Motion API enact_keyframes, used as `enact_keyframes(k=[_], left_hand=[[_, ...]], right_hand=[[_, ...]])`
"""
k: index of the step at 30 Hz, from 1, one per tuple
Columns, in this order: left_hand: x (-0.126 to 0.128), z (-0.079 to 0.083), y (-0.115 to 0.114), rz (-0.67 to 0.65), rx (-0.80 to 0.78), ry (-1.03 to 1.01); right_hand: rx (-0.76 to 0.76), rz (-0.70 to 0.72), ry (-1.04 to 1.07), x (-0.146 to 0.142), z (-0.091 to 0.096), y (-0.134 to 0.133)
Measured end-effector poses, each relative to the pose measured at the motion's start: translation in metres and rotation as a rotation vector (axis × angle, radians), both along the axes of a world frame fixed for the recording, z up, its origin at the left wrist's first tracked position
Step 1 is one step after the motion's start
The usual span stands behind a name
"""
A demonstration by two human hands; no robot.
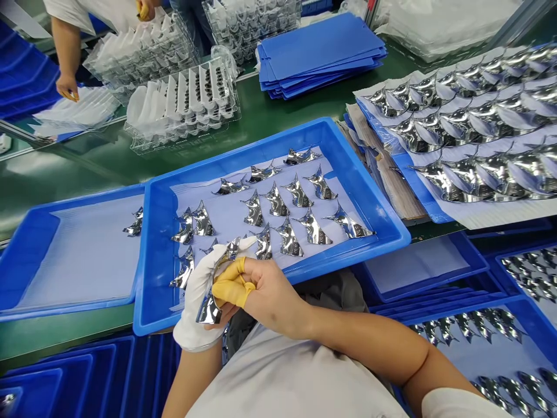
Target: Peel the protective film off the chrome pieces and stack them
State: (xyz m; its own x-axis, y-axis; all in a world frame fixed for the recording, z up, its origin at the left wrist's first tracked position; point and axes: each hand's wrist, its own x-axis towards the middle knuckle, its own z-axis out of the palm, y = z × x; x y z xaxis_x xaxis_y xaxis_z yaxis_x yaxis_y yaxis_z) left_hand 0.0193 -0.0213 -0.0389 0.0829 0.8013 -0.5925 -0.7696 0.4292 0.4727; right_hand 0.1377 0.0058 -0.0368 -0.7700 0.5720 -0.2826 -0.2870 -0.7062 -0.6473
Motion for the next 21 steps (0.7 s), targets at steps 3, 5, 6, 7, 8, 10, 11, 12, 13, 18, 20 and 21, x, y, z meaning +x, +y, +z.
enact_keyframes(k=[3, 5, 6, 7, 8, 10, 11, 12, 13, 18, 20, 21], left_hand=[[-0.002, -0.001, -0.003, 0.029, -0.011, 0.0], [-0.005, -0.003, -0.006, 0.103, 0.005, 0.038], [-0.007, -0.003, -0.008, 0.144, 0.033, 0.07], [-0.009, -0.004, -0.011, 0.178, 0.068, 0.123], [-0.01, -0.004, -0.013, 0.202, 0.107, 0.196], [-0.013, -0.004, -0.018, 0.246, 0.176, 0.372], [-0.014, -0.004, -0.021, 0.258, 0.205, 0.452], [-0.016, -0.004, -0.023, 0.268, 0.237, 0.523], [-0.018, -0.004, -0.026, 0.276, 0.275, 0.586], [-0.025, -0.001, -0.034, 0.304, 0.53, 0.893], [-0.025, 0.002, -0.036, 0.295, 0.595, 0.941], [-0.025, 0.004, -0.037, 0.289, 0.593, 0.95]], right_hand=[[0.055, -0.005, -0.023, 0.002, -0.001, 0.001], [0.085, 0.025, -0.024, 0.005, -0.003, 0.003], [0.089, 0.054, -0.016, 0.007, -0.004, 0.004], [0.086, 0.085, -0.005, 0.008, -0.005, 0.005], [0.085, 0.112, 0.003, 0.009, -0.006, 0.006], [0.117, 0.128, -0.005, 0.011, -0.009, 0.009], [0.144, 0.126, -0.013, 0.011, -0.012, 0.01], [0.176, 0.127, -0.016, 0.011, -0.014, 0.012], [0.207, 0.126, -0.013, 0.011, -0.016, 0.013], [0.331, 0.077, 0.039, 0.008, -0.028, 0.02], [0.385, 0.067, 0.033, 0.008, -0.032, 0.021], [0.402, 0.066, 0.026, 0.008, -0.033, 0.021]])
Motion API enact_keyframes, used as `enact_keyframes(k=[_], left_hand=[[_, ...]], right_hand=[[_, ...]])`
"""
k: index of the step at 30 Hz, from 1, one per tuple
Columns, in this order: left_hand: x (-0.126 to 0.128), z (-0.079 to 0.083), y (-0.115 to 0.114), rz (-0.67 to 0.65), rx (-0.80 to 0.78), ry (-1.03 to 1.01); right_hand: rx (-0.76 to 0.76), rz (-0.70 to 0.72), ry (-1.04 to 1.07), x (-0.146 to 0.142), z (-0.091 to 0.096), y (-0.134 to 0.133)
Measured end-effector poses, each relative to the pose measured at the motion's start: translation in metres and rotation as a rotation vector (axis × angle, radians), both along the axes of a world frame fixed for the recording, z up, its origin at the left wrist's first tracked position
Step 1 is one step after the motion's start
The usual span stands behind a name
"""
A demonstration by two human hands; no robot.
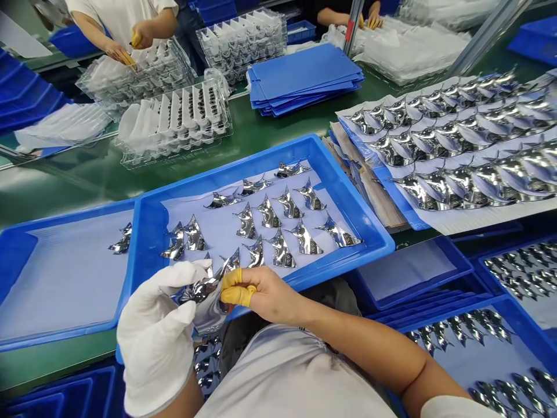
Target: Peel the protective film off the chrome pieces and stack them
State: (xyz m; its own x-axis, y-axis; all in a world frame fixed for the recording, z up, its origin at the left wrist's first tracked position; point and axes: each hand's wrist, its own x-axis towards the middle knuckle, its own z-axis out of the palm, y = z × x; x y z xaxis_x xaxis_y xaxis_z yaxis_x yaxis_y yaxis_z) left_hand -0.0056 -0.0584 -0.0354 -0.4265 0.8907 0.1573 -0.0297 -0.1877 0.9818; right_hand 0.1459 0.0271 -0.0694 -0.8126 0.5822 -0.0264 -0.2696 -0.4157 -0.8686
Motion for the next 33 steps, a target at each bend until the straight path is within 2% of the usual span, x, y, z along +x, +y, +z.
enact_keyframes(k=[3, 8, 12, 19, 21, 24, 26, 30, 33], left_hand=[[0.002, 0.004, -0.002, 0.048, -0.102, -0.03], [0.002, 0.006, 0.004, 0.117, -0.209, -0.13], [0.001, 0.004, 0.012, 0.07, -0.224, -0.198], [-0.001, -0.003, 0.016, 0.02, -0.278, -0.317], [0.001, -0.003, 0.019, 0.039, -0.307, -0.336], [0.006, -0.001, 0.026, 0.083, -0.349, -0.34], [0.01, 0.0, 0.03, 0.099, -0.368, -0.373], [0.015, -0.004, 0.033, 0.111, -0.395, -0.477], [0.012, -0.011, 0.032, 0.124, -0.4, -0.483]], right_hand=[[0.08, -0.031, -0.013, 0.003, 0.002, 0.001], [0.431, -0.113, -0.031, 0.01, 0.015, 0.004], [0.456, -0.121, -0.068, 0.011, 0.019, 0.002], [0.354, -0.092, -0.164, 0.011, 0.022, -0.002], [0.216, -0.094, -0.177, 0.009, 0.023, -0.002], [-0.124, -0.058, -0.132, 0.005, 0.021, -0.002], [-0.266, -0.043, -0.09, 0.002, 0.019, -0.002], [-0.337, -0.062, -0.064, -0.001, 0.015, -0.003], [-0.335, -0.043, -0.051, -0.001, 0.014, -0.003]])
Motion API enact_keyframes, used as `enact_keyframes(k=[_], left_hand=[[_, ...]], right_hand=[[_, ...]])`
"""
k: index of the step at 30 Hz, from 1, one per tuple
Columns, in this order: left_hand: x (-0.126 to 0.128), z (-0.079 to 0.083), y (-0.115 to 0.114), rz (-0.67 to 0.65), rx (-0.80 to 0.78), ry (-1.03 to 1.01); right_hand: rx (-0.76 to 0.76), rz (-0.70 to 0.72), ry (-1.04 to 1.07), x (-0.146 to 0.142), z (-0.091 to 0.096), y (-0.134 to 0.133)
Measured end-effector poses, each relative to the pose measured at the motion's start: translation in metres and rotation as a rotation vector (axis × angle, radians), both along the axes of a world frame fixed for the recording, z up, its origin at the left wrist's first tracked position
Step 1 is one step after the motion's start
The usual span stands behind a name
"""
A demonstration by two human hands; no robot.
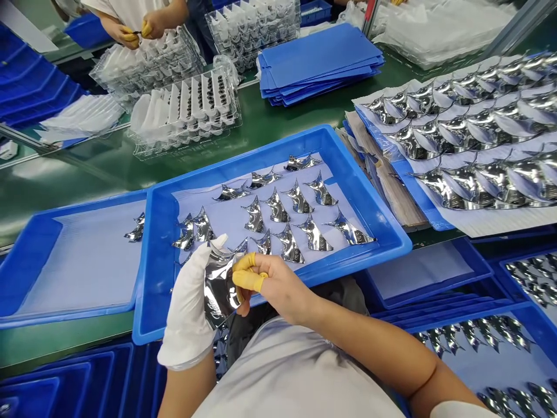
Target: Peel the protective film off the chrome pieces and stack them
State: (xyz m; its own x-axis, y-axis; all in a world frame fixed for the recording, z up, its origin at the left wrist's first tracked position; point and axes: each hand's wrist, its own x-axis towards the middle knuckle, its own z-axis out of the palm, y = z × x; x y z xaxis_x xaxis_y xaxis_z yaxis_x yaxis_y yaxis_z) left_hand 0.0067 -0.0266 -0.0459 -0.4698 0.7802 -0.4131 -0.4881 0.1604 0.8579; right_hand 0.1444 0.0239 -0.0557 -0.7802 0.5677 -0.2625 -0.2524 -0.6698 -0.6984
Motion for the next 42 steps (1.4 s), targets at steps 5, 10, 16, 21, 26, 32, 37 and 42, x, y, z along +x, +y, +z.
enact_keyframes(k=[5, 10, 16, 21, 26, 32, 37, 42], left_hand=[[-0.02, 0.003, 0.001, -0.14, 0.083, 0.369], [-0.059, 0.03, 0.02, -0.11, 0.058, 0.848], [-0.11, 0.028, 0.076, -0.25, -0.288, 1.367], [-0.127, -0.01, 0.119, -0.504, -0.436, 1.565], [-0.127, -0.035, 0.132, -0.665, -0.564, 1.799], [-0.11, -0.029, 0.143, -0.676, -0.497, 2.033], [-0.084, -0.044, 0.172, -0.841, -0.278, 2.038], [-0.087, -0.061, 0.19, -0.814, -0.175, 1.964]], right_hand=[[0.197, -0.038, -0.109, 0.001, -0.014, 0.006], [0.377, -0.131, -0.354, 0.004, -0.03, 0.018], [0.512, -0.137, -0.464, 0.005, -0.041, 0.018], [0.634, -0.102, -0.474, 0.006, -0.044, 0.014], [0.636, -0.087, -0.474, 0.008, -0.041, 0.014], [0.648, -0.084, -0.467, 0.008, -0.037, 0.013], [0.715, -0.051, -0.515, 0.008, -0.041, 0.013], [0.724, -0.058, -0.525, 0.008, -0.044, 0.013]])
